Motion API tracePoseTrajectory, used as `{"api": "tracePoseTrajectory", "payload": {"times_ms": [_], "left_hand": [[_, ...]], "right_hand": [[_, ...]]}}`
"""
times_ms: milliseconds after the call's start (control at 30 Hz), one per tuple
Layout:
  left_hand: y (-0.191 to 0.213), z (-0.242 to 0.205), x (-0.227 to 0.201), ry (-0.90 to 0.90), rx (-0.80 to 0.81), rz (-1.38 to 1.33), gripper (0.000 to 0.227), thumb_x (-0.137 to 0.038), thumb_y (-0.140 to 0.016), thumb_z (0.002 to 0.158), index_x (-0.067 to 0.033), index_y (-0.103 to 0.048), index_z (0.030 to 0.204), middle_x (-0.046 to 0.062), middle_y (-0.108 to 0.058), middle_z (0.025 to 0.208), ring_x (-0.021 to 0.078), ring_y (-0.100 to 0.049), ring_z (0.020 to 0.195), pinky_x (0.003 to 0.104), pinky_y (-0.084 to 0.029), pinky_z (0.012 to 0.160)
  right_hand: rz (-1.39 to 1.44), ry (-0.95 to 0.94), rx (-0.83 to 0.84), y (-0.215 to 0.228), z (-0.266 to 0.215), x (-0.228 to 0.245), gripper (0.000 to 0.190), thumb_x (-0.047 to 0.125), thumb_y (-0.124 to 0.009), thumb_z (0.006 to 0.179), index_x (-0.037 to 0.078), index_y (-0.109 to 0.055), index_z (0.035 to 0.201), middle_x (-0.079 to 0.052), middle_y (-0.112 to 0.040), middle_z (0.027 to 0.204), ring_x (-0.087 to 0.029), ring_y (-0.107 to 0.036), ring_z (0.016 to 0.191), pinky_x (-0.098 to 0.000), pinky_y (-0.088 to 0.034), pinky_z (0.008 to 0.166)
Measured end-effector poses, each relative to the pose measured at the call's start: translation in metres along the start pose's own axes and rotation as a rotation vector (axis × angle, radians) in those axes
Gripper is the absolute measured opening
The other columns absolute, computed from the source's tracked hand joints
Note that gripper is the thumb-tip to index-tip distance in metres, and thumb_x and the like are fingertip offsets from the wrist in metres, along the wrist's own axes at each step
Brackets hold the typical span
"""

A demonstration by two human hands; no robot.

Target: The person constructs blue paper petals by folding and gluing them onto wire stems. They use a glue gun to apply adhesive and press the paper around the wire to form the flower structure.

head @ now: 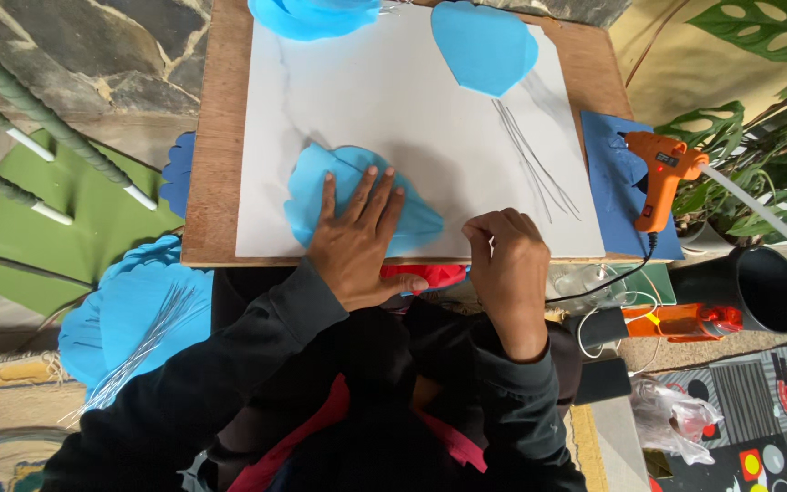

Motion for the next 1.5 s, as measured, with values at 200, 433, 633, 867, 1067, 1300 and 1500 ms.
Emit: {"api": "tracePoseTrajectory", "payload": {"times_ms": [200,433,633,867,1067,1300,1500], "left_hand": [[-0.004,0.001,0.005,-0.01,0.035,-0.054,0.106,-0.084,-0.025,0.07,0.001,-0.027,0.134,0.021,-0.018,0.142,0.0348,-0.014,0.133,0.066,-0.006,0.101],[-0.009,0.0,0.022,-0.021,0.023,0.002,0.108,-0.083,-0.031,0.07,0.0057,-0.03,0.132,0.023,-0.022,0.14,0.0355,-0.019,0.132,0.057,-0.016,0.104],[-0.002,-0.006,0.022,-0.029,-0.084,0.018,0.109,-0.083,-0.03,0.071,0.0051,-0.031,0.133,0.021,-0.026,0.14,0.0339,-0.022,0.131,0.055,-0.012,0.106],[0.003,-0.005,0.018,-0.04,-0.093,-0.019,0.111,-0.085,-0.033,0.068,0.0046,-0.033,0.133,0.022,-0.025,0.14,0.0346,-0.022,0.132,0.056,-0.011,0.105],[0.008,-0.005,0.017,-0.042,-0.089,-0.039,0.107,-0.081,-0.041,0.07,0.0051,-0.03,0.133,0.022,-0.024,0.14,0.0361,-0.021,0.131,0.058,-0.014,0.106],[0.003,-0.005,0.018,0.003,-0.133,-0.016,0.116,-0.089,-0.032,0.061,0.0026,-0.033,0.133,0.02,-0.026,0.141,0.0345,-0.021,0.132,0.054,-0.01,0.108],[-0.004,-0.005,0.022,0.034,-0.138,-0.07,0.123,-0.092,-0.035,0.055,0.0034,-0.029,0.134,0.019,-0.025,0.141,0.0331,-0.022,0.132,0.052,-0.01,0.108]], "right_hand": [[-0.004,0.03,-0.016,0.003,-0.001,0.006,0.006,0.005,-0.064,0.079,0.006,-0.061,0.073,-0.005,-0.053,0.062,-0.023,-0.053,0.06,-0.0317,-0.044,0.054],[-0.021,0.05,-0.005,0.003,-0.001,0.006,0.009,0.001,-0.064,0.078,0.003,-0.062,0.07,-0.008,-0.054,0.06,-0.023,-0.053,0.056,-0.0307,-0.043,0.052],[-0.014,0.078,0.007,0.0,-0.004,0.002,0.006,0.007,-0.066,0.077,0.005,-0.06,0.076,-0.009,-0.052,0.064,-0.028,-0.051,0.063,-0.0385,-0.044,0.057],[-0.082,0.05,-0.007,0.011,0.0,0.015,0.005,0.008,-0.065,0.081,0.006,-0.06,0.08,-0.005,-0.052,0.069,-0.026,-0.052,0.07,-0.0372,-0.045,0.062],[0.071,-0.037,0.025,0.004,-0.001,-0.001,0.004,0.009,-0.065,0.082,0.006,-0.062,0.079,-0.007,-0.056,0.067,-0.023,-0.056,0.066,-0.0324,-0.047,0.055],[0.423,-0.285,0.173,-0.001,-0.001,-0.009,0.012,0.002,-0.061,0.081,-0.005,-0.064,0.09,-0.02,-0.062,0.07,-0.022,-0.06,0.062,-0.0287,-0.054,0.049],[0.234,-0.159,0.157,-0.006,0.005,-0.008,0.007,0.004,-0.062,0.082,-0.001,-0.066,0.083,-0.015,-0.059,0.065,-0.021,-0.059,0.062,-0.0293,-0.051,0.044]]}}
Point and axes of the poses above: each hand's wrist, its own z-axis towards the middle knuckle, its own y-axis out of the back of the hand, x = y × z, the point moved 6 cm from there along z, towards the middle knuckle
